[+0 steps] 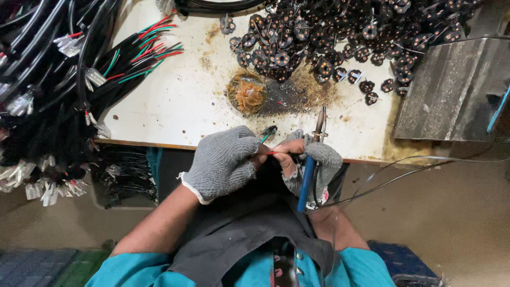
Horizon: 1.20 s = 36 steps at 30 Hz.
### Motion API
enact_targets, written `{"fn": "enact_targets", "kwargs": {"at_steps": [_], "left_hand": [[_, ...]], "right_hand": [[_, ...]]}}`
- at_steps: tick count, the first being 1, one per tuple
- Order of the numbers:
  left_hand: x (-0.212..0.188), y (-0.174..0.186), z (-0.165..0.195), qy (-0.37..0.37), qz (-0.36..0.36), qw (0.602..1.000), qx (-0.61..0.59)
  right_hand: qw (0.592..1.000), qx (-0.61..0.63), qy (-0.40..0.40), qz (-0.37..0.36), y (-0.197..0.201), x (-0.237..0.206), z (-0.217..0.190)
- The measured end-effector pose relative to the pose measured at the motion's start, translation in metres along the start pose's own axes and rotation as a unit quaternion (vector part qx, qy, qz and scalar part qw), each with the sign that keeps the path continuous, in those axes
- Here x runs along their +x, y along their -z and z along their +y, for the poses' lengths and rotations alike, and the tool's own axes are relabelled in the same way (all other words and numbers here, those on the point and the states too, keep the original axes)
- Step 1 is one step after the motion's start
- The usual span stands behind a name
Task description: The person solders wires to small black electrical connectors at a workbench. They hold a connector in one gloved hand, position a stripped wire end against its terminal, and apply a soldering iron to join them, repeating the process for successive connectors and setting finished pieces on the bench.
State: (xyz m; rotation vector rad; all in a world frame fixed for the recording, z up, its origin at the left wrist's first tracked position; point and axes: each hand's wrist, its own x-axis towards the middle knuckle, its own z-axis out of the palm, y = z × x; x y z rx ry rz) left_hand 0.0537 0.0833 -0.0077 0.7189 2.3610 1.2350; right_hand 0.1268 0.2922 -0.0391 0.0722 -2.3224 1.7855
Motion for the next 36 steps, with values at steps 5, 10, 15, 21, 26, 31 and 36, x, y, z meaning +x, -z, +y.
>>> {"fn": "enact_targets", "kwargs": {"at_steps": [5,10,15,21,26,31,36], "left_hand": [[0.001,0.0,0.002,-0.002,0.002,1.0,0.0],[0.002,0.0,-0.002,0.006,-0.002,1.0,0.012],[0.001,-0.009,-0.01,-0.031,0.047,0.998,0.021],[-0.001,-0.024,-0.007,-0.008,0.107,0.992,0.061],[-0.008,-0.023,-0.006,-0.04,0.139,0.989,0.018],[-0.014,-0.017,-0.012,-0.077,0.149,0.986,-0.024],[-0.011,-0.01,-0.008,-0.105,0.148,0.983,0.009]], "right_hand": [[0.999,-0.035,-0.019,-0.02,-0.002,-0.004,0.001],[0.997,0.068,-0.005,-0.033,0.003,-0.006,0.011],[0.999,0.034,0.016,-0.036,0.008,-0.004,0.015],[0.999,-0.01,-0.036,-0.024,0.004,0.004,-0.009],[0.991,-0.019,-0.131,-0.024,0.005,0.014,-0.043],[0.987,-0.058,-0.14,-0.053,0.001,0.017,-0.056],[0.997,0.022,-0.06,-0.033,-0.001,0.018,-0.045]]}}
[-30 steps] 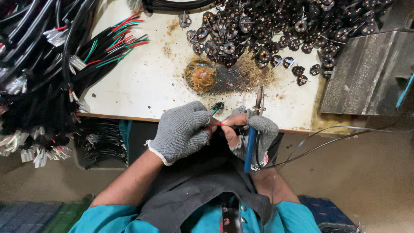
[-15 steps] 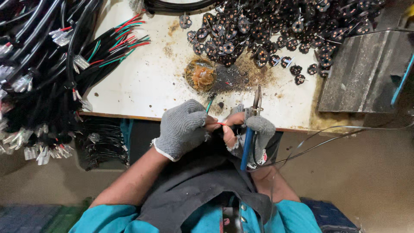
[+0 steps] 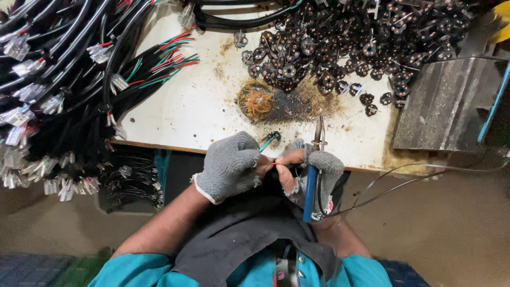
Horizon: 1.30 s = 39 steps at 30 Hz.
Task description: The person solders wires to small black electrical connectors at a workbench. They hold a connector in one gloved hand, position a stripped wire end against its terminal, and apply a soldering iron to join them, repeating the process for successive connectors and setting finished pieces on the bench.
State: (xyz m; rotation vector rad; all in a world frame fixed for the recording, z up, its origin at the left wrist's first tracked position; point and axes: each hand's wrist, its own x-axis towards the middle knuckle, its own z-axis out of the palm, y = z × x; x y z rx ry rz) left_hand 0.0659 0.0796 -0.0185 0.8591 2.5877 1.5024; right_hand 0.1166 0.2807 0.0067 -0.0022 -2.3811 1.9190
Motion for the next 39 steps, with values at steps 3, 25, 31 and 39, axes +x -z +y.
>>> {"fn": "enact_targets", "kwargs": {"at_steps": [3,25,31,39], "left_hand": [[0.004,0.016,0.004,-0.027,0.038,0.999,0.004],[0.052,0.033,-0.035,0.161,0.111,0.979,0.065],[0.055,0.033,-0.032,0.162,0.112,0.977,0.08],[0.052,0.032,-0.031,0.164,0.117,0.975,0.09]], "right_hand": [[0.999,-0.017,0.014,0.03,0.006,0.008,0.009],[0.976,-0.207,0.05,0.054,0.006,0.027,0.018],[0.972,-0.173,0.135,0.079,0.003,0.025,0.031],[0.961,-0.245,0.109,0.068,0.006,0.022,0.026]]}}
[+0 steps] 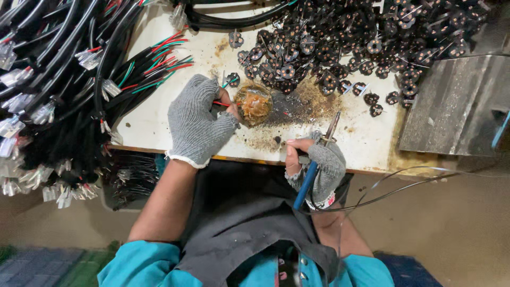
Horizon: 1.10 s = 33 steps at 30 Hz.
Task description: The person solders wires to small black electrical connectors at a workbench. They hold a connector in one gloved hand, position a stripped wire end against its terminal, and apply a soldering iron to join them, repeating the process for successive connectors and setting finished pieces on the bench.
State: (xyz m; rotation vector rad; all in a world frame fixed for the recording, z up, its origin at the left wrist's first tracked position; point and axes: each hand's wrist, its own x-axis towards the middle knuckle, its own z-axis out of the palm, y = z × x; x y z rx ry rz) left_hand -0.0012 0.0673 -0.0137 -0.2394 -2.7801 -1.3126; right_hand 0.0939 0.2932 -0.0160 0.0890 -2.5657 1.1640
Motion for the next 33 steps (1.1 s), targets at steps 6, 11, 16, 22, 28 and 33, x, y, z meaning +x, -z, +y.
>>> {"fn": "enact_targets", "kwargs": {"at_steps": [6,11,16,22,28,33], "left_hand": [[-0.006,0.009,0.004,-0.073,0.048,0.996,-0.036],[-0.032,0.039,0.02,-0.083,-0.12,0.985,-0.094],[-0.053,0.036,0.022,-0.002,-0.295,0.933,-0.205],[-0.069,0.001,0.029,0.096,-0.343,0.872,-0.336],[-0.06,0.016,0.036,-0.061,-0.295,0.925,-0.232],[-0.049,0.007,0.028,-0.115,-0.242,0.962,-0.053]], "right_hand": [[1.0,-0.011,-0.022,0.006,0.002,0.004,-0.01],[0.999,0.021,-0.014,-0.029,0.01,0.008,-0.014],[0.994,0.058,0.077,-0.059,0.013,0.008,-0.013],[0.977,0.202,0.012,-0.07,0.011,0.0,-0.007],[0.984,0.047,0.101,-0.139,0.013,0.012,0.0],[0.974,-0.009,0.132,-0.185,0.009,0.015,-0.003]]}}
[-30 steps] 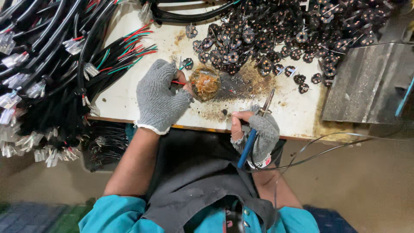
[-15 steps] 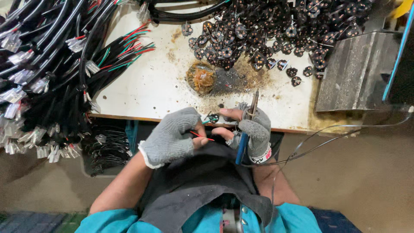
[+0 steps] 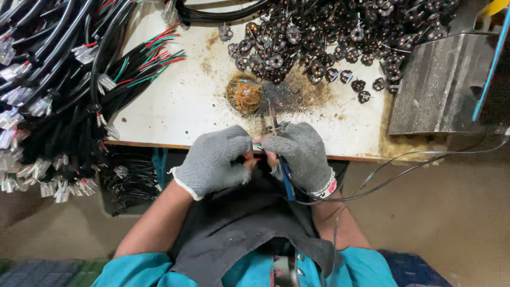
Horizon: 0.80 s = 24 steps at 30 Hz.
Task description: The person solders wires to small black electrical connectors at a workbench. They hold a connector in one gloved hand, position a stripped wire end against its terminal, and apply a soldering iron to join them, repeating the process for successive connectors and setting finished pieces on the bench.
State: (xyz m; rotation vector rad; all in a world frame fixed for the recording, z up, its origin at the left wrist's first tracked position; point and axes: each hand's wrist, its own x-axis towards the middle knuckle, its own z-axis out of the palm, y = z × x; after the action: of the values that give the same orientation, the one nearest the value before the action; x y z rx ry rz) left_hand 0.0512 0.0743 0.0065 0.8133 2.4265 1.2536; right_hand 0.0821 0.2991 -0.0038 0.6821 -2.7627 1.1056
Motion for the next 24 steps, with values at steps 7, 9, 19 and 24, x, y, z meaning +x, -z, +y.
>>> {"fn": "enact_targets", "kwargs": {"at_steps": [7,9,19,24], "left_hand": [[0.004,-0.021,-0.015,0.04,0.091,0.995,0.027],[0.004,-0.021,-0.018,0.034,0.093,0.995,0.017],[0.005,-0.023,-0.023,0.054,0.037,0.996,0.068],[0.006,-0.022,-0.022,0.051,0.043,0.996,0.066]], "right_hand": [[0.998,-0.011,-0.032,0.056,-0.005,0.001,0.004],[0.999,0.02,-0.021,0.03,-0.002,0.001,0.006],[0.999,0.026,-0.027,0.008,-0.003,0.002,0.009],[0.999,-0.037,-0.015,0.033,-0.007,0.002,0.005]]}}
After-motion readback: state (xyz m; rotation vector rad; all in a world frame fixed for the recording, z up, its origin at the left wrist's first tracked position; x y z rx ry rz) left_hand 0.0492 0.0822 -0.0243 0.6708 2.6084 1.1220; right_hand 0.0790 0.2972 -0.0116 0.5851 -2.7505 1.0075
